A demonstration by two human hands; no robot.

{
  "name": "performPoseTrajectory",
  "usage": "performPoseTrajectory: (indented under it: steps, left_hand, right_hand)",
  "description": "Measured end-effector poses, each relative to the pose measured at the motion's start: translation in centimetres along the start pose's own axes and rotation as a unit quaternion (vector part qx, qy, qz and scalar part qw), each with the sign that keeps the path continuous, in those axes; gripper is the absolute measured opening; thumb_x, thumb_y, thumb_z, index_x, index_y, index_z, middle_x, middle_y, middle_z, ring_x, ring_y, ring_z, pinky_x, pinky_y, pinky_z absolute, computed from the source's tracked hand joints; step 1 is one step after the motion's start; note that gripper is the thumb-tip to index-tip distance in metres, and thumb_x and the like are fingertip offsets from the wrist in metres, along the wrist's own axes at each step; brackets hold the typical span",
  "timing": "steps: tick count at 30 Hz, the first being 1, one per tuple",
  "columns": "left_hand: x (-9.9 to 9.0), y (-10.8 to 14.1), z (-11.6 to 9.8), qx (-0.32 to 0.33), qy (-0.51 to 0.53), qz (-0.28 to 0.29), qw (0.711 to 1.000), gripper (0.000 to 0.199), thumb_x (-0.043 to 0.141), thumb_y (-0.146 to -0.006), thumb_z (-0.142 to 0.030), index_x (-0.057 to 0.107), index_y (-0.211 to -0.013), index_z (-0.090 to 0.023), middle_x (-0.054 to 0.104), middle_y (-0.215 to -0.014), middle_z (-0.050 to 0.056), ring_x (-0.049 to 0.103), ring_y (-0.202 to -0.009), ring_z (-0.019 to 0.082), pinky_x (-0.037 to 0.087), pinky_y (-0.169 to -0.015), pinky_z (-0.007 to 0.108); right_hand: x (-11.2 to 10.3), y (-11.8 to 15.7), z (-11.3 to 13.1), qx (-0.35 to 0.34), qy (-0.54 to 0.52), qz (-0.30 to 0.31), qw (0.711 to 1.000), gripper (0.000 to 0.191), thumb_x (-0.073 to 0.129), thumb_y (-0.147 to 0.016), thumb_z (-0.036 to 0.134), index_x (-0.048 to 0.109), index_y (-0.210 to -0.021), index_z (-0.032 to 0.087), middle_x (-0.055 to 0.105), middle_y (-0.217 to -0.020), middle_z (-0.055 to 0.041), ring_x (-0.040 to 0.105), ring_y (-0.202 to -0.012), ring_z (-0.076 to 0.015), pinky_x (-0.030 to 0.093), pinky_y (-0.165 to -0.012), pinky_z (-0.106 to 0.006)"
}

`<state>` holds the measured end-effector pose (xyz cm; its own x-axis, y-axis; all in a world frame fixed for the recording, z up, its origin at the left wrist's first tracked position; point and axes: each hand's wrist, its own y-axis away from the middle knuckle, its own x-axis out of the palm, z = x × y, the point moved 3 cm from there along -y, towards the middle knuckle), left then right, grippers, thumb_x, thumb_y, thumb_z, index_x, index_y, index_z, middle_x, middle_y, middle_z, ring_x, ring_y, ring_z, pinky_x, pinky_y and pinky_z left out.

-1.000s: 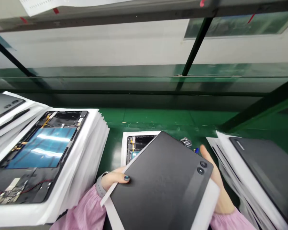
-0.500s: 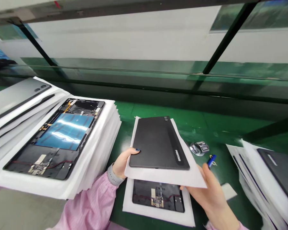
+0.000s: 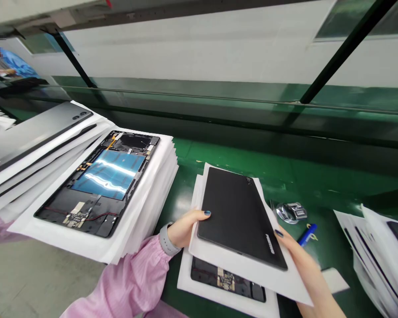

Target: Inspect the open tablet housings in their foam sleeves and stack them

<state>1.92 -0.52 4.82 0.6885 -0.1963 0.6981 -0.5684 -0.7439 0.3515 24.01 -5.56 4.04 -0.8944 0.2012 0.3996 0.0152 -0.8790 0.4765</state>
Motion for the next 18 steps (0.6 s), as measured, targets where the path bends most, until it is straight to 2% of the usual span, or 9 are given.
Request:
performPoseTrajectory:
  steps: [2,4,7,11,18]
  left_hand:
    - [0.3,0.3,0.3,0.029,-0.042,0.044,0.998,0.054,0.077,-0.066,-0.058,0.075,-0.096,-0.012,0.078,-0.084,0.01,0.072,-0.092,0.029,0.052,-0.084,0.034]
    - [0.3,0.7,0.6,0.048,-0.084,0.088,0.991,0.067,0.068,-0.069,-0.07,0.072,-0.107,-0.014,0.077,-0.096,0.013,0.068,-0.104,0.033,0.049,-0.092,0.04]
    - [-0.1,1.0,1.0,0.068,-0.145,0.145,0.976,0.073,0.069,-0.068,-0.071,0.069,-0.115,-0.014,0.074,-0.103,0.016,0.065,-0.108,0.034,0.048,-0.093,0.042]
    - [-0.4,1.1,1.1,0.088,-0.209,0.226,0.948,0.081,0.07,-0.064,-0.073,0.067,-0.117,-0.011,0.072,-0.105,0.016,0.064,-0.103,0.034,0.048,-0.086,0.041]
    - [0.2,1.3,0.4,0.083,-0.211,0.229,0.947,0.074,0.073,-0.06,-0.072,0.073,-0.106,-0.014,0.072,-0.092,0.012,0.064,-0.089,0.028,0.048,-0.078,0.035]
  right_hand:
    - [0.4,-0.3,-0.2,0.045,-0.032,-0.007,0.998,0.044,0.077,-0.075,0.03,0.071,-0.119,0.031,0.077,-0.105,-0.003,0.07,-0.101,-0.0342,0.051,-0.096,-0.05]
    - [1.0,-0.4,-0.5,0.07,-0.054,0.011,0.996,0.04,0.079,-0.073,0.025,0.074,-0.112,0.03,0.077,-0.107,-0.0033,0.07,-0.103,-0.0329,0.05,-0.097,-0.048]
    - [2.0,-0.1,-1.4,0.088,-0.066,0.09,0.99,0.033,0.084,-0.069,0.025,0.077,-0.101,0.028,0.076,-0.111,-0.0052,0.067,-0.109,-0.0316,0.046,-0.102,-0.045]
    - [2.4,0.2,-2.6,0.117,-0.041,0.162,0.979,0.04,0.085,-0.069,0.029,0.075,-0.107,0.03,0.073,-0.117,-0.0057,0.061,-0.118,-0.0315,0.042,-0.106,-0.044]
    - [2.7,0.1,-2.8,0.074,-0.035,0.149,0.985,0.046,0.086,-0.067,0.035,0.073,-0.11,0.026,0.072,-0.12,-0.0101,0.06,-0.121,-0.0339,0.043,-0.105,-0.045]
